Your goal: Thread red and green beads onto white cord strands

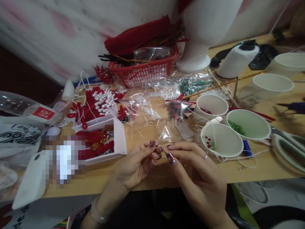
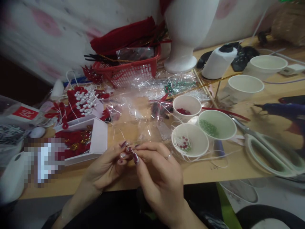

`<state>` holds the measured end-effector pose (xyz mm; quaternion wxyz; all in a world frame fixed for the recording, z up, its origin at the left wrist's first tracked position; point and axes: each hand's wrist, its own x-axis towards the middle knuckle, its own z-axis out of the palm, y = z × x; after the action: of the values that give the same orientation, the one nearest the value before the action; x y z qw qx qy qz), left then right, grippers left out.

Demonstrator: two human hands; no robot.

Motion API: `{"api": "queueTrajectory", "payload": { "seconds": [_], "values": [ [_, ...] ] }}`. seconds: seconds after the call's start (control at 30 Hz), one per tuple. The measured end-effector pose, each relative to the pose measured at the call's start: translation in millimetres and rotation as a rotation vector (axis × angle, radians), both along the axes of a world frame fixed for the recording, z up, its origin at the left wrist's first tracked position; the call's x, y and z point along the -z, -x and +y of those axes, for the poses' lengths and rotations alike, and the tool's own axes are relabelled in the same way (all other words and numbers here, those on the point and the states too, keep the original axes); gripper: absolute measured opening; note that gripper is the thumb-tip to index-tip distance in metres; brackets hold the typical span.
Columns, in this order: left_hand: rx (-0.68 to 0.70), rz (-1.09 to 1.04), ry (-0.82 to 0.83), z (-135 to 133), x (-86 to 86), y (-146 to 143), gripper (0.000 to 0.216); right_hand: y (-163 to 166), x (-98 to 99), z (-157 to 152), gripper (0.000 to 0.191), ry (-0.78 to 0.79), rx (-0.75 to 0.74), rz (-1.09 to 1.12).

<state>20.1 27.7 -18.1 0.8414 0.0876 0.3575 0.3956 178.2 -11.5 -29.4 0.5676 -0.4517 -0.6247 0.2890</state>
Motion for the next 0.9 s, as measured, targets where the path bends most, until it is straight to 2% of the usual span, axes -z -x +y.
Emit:
{"api": "queueTrajectory", "payload": {
  "seconds": [0.1, 0.3, 0.5, 0.73, 0.9],
  "values": [
    [-0.02, -0.016, 0.014, 1.0, -1.7, 0.0, 0.009, 0.5, 0.2, -0.2, 0.021, -0.002, -0.006, 0.013],
    [-0.076, 0.103, -0.004, 2.2, -1.0, -2.5, 0.014, -0.1, -0.4, -0.9, 0.021, -0.002, 0.0, 0.024],
    [-0.114, 0.123, -0.034, -0.4, 2.5, -0.8, 0.015, 0.9, -1.4, -0.8, 0.019, 0.017, -0.022, 0.032],
    [-0.07, 0.083, -0.017, -6.2, 1.5, -1.8, 0.03, 8.5, -2.8, 3.4, 0.019, 0.038, -0.08, 0.084],
    [-0.035, 0.021, -0.011, -7.4, 5.1, 1.8, 0.028, 11.1, -3.5, 4.8, 0.018, 0.029, -0.077, 0.104]
  ]
}}
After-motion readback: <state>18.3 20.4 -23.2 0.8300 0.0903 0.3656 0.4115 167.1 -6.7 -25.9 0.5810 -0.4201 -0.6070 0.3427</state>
